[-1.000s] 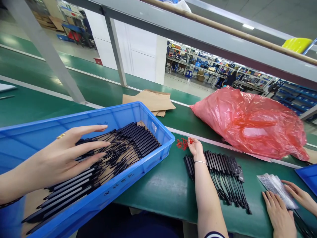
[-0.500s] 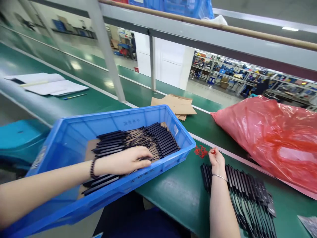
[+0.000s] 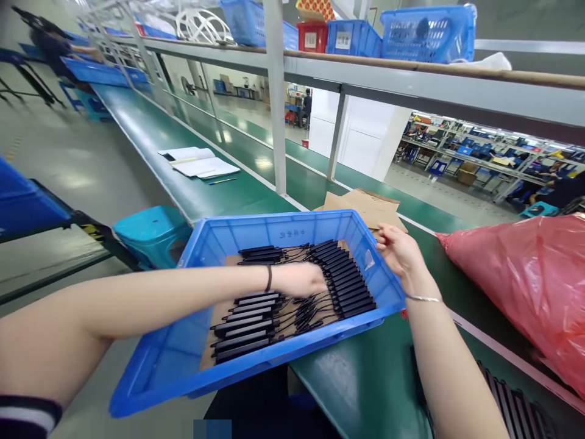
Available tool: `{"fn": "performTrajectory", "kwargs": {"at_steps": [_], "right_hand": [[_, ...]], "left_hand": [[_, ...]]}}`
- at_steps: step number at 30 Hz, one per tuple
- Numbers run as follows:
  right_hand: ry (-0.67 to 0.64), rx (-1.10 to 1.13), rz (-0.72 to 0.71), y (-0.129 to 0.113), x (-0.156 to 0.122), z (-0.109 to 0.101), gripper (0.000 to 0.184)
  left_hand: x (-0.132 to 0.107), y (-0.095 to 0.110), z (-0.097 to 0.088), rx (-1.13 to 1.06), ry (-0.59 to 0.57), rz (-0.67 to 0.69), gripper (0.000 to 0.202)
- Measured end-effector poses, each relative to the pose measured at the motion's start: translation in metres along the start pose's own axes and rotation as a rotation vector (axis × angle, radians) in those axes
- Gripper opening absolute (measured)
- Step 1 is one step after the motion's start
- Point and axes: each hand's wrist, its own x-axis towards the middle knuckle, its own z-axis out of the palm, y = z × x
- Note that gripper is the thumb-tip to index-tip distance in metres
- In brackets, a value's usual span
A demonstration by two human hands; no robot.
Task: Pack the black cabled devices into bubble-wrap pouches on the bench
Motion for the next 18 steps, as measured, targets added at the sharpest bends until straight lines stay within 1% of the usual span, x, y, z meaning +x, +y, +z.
{"fn": "performTrajectory", "kwargs": {"at_steps": [1, 2, 4, 5, 7, 8, 10, 12, 15, 18], "right_hand": [[-0.027, -0.053, 0.027, 0.003, 0.011, 0.02, 0.009], [-0.05, -0.098, 0.055, 0.008, 0.022, 0.038, 0.011], [-0.09, -0.178, 0.109, 0.02, 0.043, 0.069, 0.014], [-0.11, -0.218, 0.132, 0.027, 0.053, 0.082, 0.015], [-0.148, -0.294, 0.169, 0.041, 0.071, 0.104, 0.014], [-0.165, -0.33, 0.185, 0.048, 0.079, 0.113, 0.012], [-0.195, -0.4, 0.212, 0.062, 0.091, 0.126, 0.013], [-0.214, -0.464, 0.236, 0.078, 0.098, 0.131, 0.017], [-0.239, -0.536, 0.276, 0.099, 0.101, 0.125, 0.015], [-0.269, -0.554, 0.32, 0.111, 0.102, 0.111, 0.014]], "left_hand": [[0.016, -0.023, -0.006, 0.034, -0.047, -0.03, 0.03], [0.03, -0.046, -0.012, 0.073, -0.06, -0.083, 0.026], [0.052, -0.087, -0.02, 0.136, -0.08, -0.184, 0.025], [0.058, -0.103, -0.02, 0.156, -0.097, -0.221, 0.025], [0.066, -0.121, -0.012, 0.179, -0.135, -0.262, 0.027], [0.068, -0.125, -0.005, 0.184, -0.149, -0.273, 0.028], [0.07, -0.127, 0.013, 0.191, -0.156, -0.285, 0.029], [0.071, -0.126, 0.028, 0.195, -0.142, -0.293, 0.03], [0.071, -0.127, 0.039, 0.197, -0.114, -0.285, 0.03], [0.071, -0.129, 0.04, 0.19, -0.083, -0.244, 0.028]]}}
